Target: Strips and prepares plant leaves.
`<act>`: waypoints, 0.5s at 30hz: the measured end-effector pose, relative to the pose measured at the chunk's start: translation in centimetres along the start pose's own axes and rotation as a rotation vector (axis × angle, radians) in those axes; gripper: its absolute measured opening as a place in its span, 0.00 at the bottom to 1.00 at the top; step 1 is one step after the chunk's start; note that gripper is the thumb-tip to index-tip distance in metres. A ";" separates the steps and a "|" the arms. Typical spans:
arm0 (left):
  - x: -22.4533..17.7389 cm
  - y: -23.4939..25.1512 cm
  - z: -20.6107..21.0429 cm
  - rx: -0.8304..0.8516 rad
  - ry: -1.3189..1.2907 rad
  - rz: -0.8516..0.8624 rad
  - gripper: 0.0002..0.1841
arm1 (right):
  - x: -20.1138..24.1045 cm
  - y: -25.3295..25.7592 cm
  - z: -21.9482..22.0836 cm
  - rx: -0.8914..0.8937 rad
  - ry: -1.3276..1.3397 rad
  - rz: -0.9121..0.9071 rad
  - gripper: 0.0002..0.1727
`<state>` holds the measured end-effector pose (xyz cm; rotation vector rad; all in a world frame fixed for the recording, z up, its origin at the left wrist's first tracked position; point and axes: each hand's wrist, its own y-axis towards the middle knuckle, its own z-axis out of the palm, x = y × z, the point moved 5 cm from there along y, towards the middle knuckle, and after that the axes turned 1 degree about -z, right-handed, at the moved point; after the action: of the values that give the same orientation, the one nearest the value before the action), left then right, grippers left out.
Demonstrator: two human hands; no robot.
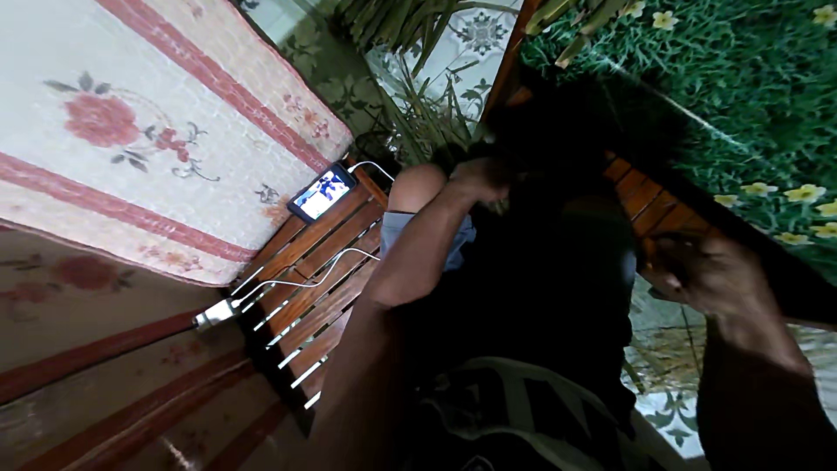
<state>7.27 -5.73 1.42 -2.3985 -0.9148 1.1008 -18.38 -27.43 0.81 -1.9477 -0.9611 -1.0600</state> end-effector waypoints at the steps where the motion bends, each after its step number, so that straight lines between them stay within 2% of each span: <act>1: 0.3 0.5 -0.5 -0.077 -0.072 0.038 0.25 | 1.1 0.9 0.5 -0.011 -0.079 0.025 0.16; 3: -0.5 -0.2 -1.7 -0.183 -0.375 0.170 0.23 | 2.9 2.4 1.5 -0.026 -0.213 0.021 0.20; 5: -1.6 -1.7 -1.6 -0.156 -0.793 0.292 0.20 | 5.0 3.3 2.8 -0.023 -0.269 0.013 0.22; 6: -2.2 -2.1 -1.2 -0.111 -0.917 0.348 0.19 | 6.1 3.7 3.6 -0.020 -0.258 0.000 0.22; 8: -3.2 -2.2 0.1 -0.036 -0.950 0.400 0.21 | 8.2 4.1 5.4 0.002 -0.188 -0.020 0.18; 11: -4.0 -2.6 0.9 0.025 -0.875 0.341 0.20 | 10.4 4.2 8.1 0.066 -0.078 -0.055 0.14; 13: -3.7 -2.6 0.3 -0.039 -0.926 0.369 0.19 | 10.1 4.3 8.5 0.089 -0.058 -0.090 0.14; 15: -2.4 -2.2 -0.9 -0.160 -1.111 0.383 0.18 | 9.4 4.0 8.4 0.103 -0.121 -0.076 0.15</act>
<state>5.93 -5.75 4.51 -1.9957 -0.8238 2.7047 -8.40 -19.75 4.70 -1.9215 -1.1419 -0.9243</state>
